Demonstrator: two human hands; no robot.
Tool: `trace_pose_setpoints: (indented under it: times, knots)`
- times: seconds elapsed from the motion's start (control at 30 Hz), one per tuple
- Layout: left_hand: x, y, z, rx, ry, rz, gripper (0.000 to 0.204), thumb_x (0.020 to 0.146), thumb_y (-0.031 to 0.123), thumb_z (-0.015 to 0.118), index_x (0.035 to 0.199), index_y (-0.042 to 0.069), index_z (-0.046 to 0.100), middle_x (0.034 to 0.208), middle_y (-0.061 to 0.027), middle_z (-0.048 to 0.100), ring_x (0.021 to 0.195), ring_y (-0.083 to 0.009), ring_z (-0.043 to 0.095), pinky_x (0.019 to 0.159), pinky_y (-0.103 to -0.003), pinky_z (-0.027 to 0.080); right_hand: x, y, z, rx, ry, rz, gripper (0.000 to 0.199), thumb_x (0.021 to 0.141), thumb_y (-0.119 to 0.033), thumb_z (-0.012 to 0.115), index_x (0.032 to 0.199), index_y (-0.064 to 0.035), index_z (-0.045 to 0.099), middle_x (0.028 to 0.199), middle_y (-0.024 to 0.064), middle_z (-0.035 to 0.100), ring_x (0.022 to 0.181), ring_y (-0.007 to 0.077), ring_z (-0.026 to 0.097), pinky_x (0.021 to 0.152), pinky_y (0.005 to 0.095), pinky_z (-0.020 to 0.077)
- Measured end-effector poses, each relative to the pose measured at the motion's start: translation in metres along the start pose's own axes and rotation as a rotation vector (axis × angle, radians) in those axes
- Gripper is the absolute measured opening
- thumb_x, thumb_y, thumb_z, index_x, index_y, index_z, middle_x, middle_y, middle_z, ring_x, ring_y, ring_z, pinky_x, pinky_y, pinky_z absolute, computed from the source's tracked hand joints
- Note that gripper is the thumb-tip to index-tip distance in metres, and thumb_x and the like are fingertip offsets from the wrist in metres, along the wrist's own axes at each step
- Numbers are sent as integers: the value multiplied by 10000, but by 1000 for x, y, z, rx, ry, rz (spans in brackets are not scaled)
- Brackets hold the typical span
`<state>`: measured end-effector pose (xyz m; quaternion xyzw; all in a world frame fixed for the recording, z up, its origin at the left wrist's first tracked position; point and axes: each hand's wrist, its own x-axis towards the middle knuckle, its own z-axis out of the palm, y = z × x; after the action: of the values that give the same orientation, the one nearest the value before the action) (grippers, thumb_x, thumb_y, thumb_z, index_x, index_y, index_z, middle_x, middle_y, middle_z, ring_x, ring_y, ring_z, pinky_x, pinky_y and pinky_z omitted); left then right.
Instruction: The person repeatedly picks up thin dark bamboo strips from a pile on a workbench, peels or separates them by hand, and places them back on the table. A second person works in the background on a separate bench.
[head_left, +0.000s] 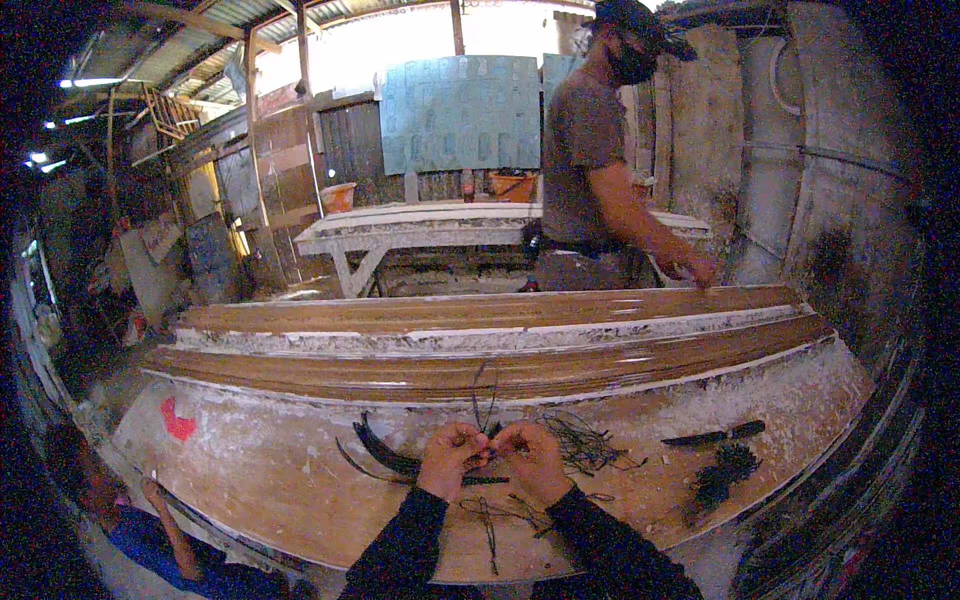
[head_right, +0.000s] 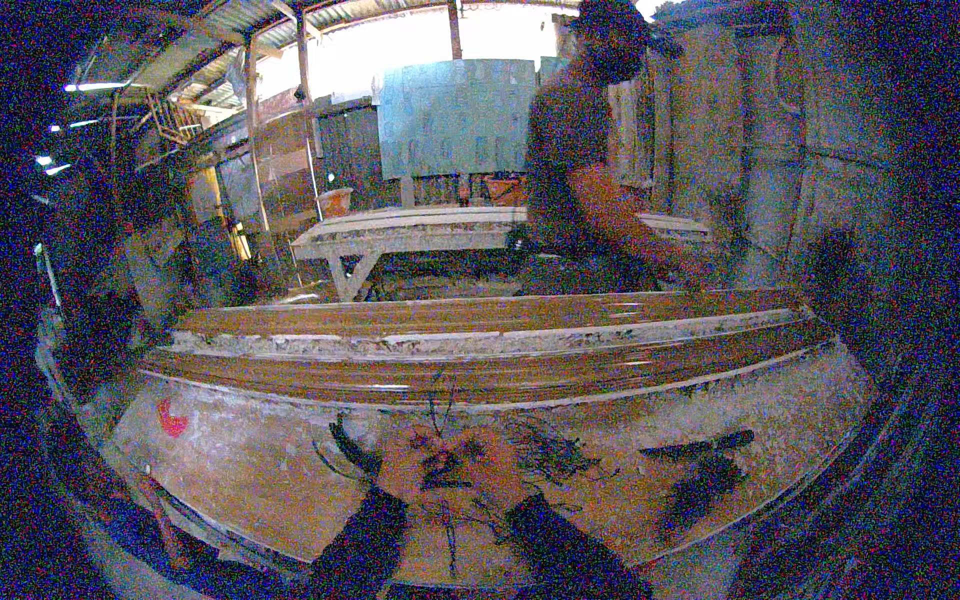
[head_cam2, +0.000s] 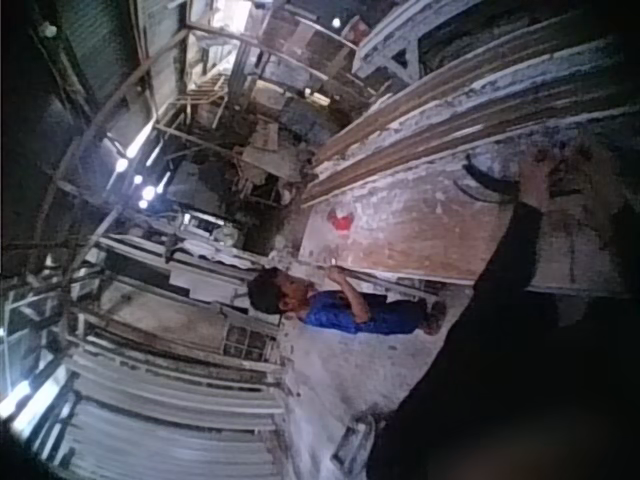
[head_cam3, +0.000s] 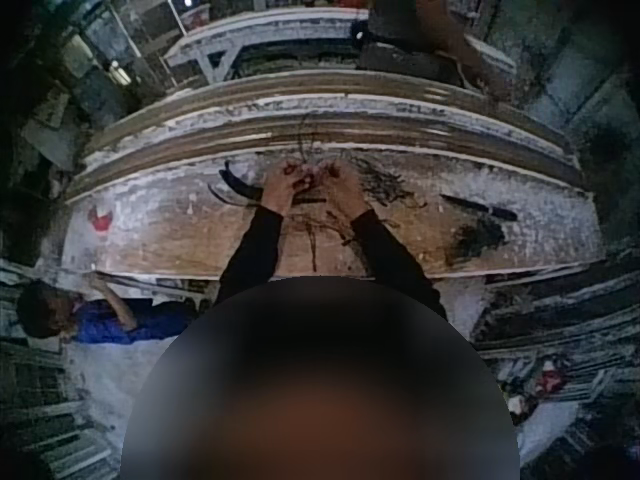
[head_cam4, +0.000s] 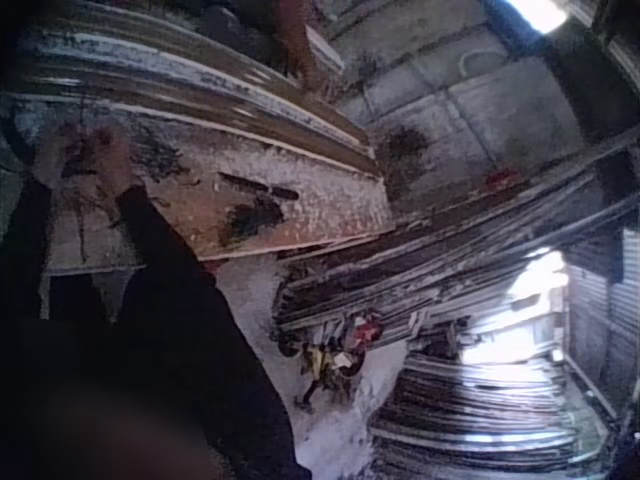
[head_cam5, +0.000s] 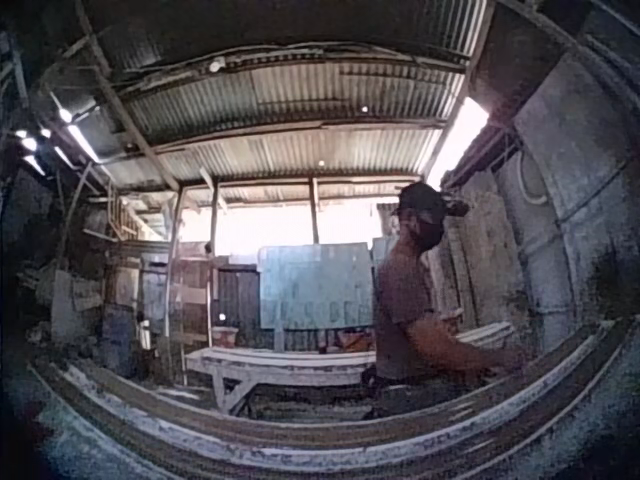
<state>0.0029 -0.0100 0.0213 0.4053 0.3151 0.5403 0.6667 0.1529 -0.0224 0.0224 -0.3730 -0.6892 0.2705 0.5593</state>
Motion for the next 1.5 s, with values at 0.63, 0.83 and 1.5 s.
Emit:
trace_pose_setpoints:
  times: [0.63, 0.83, 1.5]
  knots:
    - [-8, 14, 0, -44, -148, -37, 338, 736, 52, 626, 1005, 86, 423, 814, -67, 586, 770, -168, 583, 638, -263, 488, 0, -18, -3, -344, -25, -297, 172, 734, 10, 555, 886, -64, 520, 853, 111, 579, 754, 275, 583, 635, 328, 472]
    - [-10, 17, 9, 88, -108, 146, 342, 740, 8, 599, 1023, 78, 419, 790, -53, 569, 784, -167, 578, 660, -275, 483, -1, -17, -2, -322, 1, -260, 134, 733, -8, 573, 845, -61, 523, 820, 103, 582, 737, 264, 586, 630, 324, 469]
    - [-25, 20, 24, 737, 33, 610, 198, 734, 77, 621, 898, 63, 511, 854, -50, 582, 793, -134, 562, 632, -263, 477, 4, -2, -5, 751, -124, 430, 119, 781, -144, 594, 826, -77, 505, 745, -18, 524, 692, 86, 511, 621, 216, 412]
